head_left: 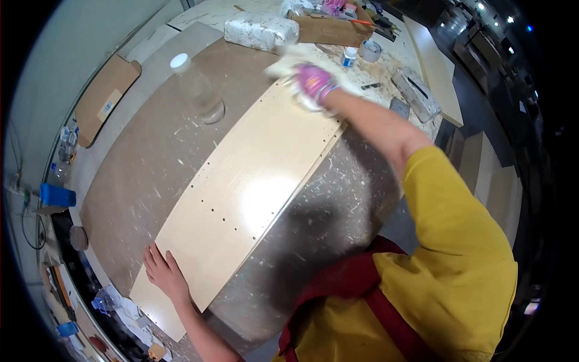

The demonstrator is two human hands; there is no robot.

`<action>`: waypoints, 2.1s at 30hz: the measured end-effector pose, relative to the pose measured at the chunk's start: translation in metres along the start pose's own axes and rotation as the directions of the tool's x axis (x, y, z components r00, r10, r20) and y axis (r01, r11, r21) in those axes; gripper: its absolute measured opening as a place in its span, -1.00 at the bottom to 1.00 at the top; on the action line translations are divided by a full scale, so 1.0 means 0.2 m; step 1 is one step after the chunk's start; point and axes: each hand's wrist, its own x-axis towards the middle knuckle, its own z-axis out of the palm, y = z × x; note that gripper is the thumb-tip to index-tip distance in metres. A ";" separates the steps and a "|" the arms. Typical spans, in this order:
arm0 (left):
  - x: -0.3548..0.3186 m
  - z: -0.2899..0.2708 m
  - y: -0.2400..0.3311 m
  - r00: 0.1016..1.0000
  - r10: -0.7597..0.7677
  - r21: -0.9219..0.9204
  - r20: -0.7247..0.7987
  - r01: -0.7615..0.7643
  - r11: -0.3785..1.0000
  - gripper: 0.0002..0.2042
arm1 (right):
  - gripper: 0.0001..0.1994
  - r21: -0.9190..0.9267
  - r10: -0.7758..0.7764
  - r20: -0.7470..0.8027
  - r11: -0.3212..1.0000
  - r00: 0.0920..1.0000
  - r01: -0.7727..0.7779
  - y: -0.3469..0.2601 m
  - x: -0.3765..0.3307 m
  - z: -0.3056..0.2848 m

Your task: The person picks up a large, light-colored wooden board and places it on a workbench. They then use a white cloth to wipe the surface of the board, applying a liquid from a bottle at one point. The person continues to wipe the board thoroughly, handling it one at a time.

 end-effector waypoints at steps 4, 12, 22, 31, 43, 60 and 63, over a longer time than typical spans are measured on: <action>0.01 0.01 -0.01 1.000 -0.022 0.026 -0.005 0.022 0.999 -0.53 | -0.81 -0.832 -0.265 0.160 0.483 0.951 0.275 -0.17 -0.12 -0.25; 0.01 0.03 0.00 0.999 -0.019 -0.028 -0.039 0.018 0.999 -0.55 | -0.71 -0.611 -0.736 0.452 0.157 0.505 0.776 0.12 -0.39 0.41; 0.02 0.02 -0.02 0.999 0.000 -0.046 -0.034 -0.002 0.999 -0.56 | -0.72 -0.343 -0.619 0.615 0.347 0.488 0.873 0.03 -0.83 0.33; 0.02 0.04 -0.06 0.992 0.050 -0.048 -0.111 -0.056 0.997 -0.58 | -0.59 -0.739 -0.246 0.027 0.648 0.969 0.185 -0.04 -0.67 -0.57; -0.26 -0.18 -0.51 0.950 -0.274 0.102 -0.147 0.290 0.952 -0.50 | -0.61 0.040 -0.394 0.232 0.917 0.889 0.396 -0.26 -0.81 -0.22; -0.60 -0.06 -0.97 0.838 -0.530 -0.648 0.130 0.476 0.594 -0.53 | -0.44 0.056 -0.397 0.917 0.019 -0.044 0.998 0.11 -1.63 2.74; -0.61 -0.05 -0.96 0.849 -0.515 -0.606 0.119 0.473 0.639 -0.53 | -0.50 0.192 -0.461 0.871 0.007 -0.167 0.981 0.14 -1.57 2.65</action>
